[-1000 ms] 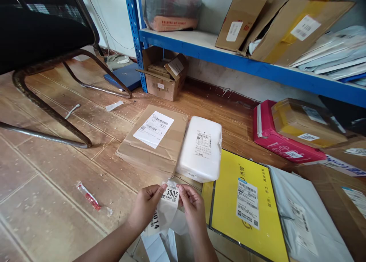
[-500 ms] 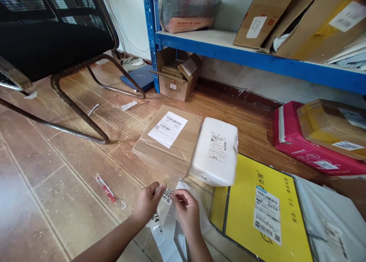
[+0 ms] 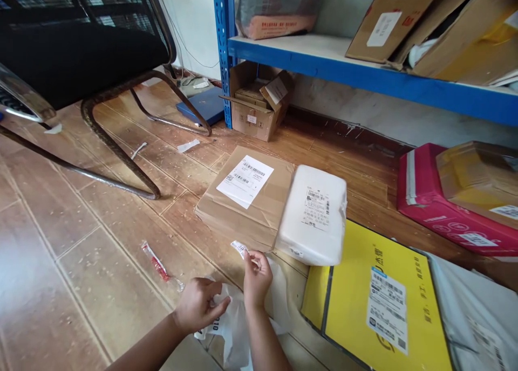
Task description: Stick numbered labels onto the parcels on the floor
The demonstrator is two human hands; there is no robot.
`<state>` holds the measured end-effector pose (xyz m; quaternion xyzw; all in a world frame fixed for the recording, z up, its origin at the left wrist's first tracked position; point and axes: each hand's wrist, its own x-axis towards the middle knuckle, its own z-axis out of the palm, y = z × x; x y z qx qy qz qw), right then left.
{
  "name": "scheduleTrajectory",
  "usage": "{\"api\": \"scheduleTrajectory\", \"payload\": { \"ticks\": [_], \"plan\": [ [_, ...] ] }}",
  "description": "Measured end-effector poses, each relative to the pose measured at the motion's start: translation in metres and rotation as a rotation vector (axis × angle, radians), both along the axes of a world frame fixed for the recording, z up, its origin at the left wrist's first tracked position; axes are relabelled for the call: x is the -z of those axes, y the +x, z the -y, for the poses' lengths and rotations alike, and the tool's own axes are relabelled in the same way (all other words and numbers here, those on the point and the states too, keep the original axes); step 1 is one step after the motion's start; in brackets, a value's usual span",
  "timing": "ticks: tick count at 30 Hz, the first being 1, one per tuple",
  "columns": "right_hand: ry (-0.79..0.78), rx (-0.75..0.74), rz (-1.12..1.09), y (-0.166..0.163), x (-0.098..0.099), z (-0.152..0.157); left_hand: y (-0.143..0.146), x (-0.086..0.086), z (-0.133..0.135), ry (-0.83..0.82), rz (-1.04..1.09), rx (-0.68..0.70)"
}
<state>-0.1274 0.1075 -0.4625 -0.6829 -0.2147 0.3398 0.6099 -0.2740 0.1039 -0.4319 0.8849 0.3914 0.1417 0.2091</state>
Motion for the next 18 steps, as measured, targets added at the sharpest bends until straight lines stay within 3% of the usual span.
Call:
{"api": "scheduleTrajectory", "payload": {
  "ticks": [4,6,8,11,13,16,18],
  "plan": [
    [-0.156,0.364,-0.236,-0.024,0.013,-0.019,0.001,-0.004,-0.004,-0.031,0.052,-0.051],
    [-0.238,0.459,-0.27,-0.029,0.014,-0.016,-0.001,-0.006,-0.006,-0.071,0.087,-0.108],
    [-0.219,0.353,-0.163,-0.029,0.011,-0.01,-0.004,-0.008,-0.006,-0.135,0.116,-0.198],
    [-0.016,-0.115,0.105,-0.019,0.004,-0.004,-0.005,-0.009,-0.005,-0.259,0.171,-0.319],
    [0.053,-0.32,0.158,-0.01,-0.003,-0.003,-0.003,-0.01,-0.004,-0.321,0.205,-0.362],
    [0.096,-0.368,0.181,0.001,-0.019,-0.002,0.004,-0.013,-0.005,-0.383,0.226,-0.393],
    [0.215,-0.325,0.258,0.007,-0.035,0.005,0.01,-0.018,-0.006,-0.418,0.246,-0.409]
  ]
}}
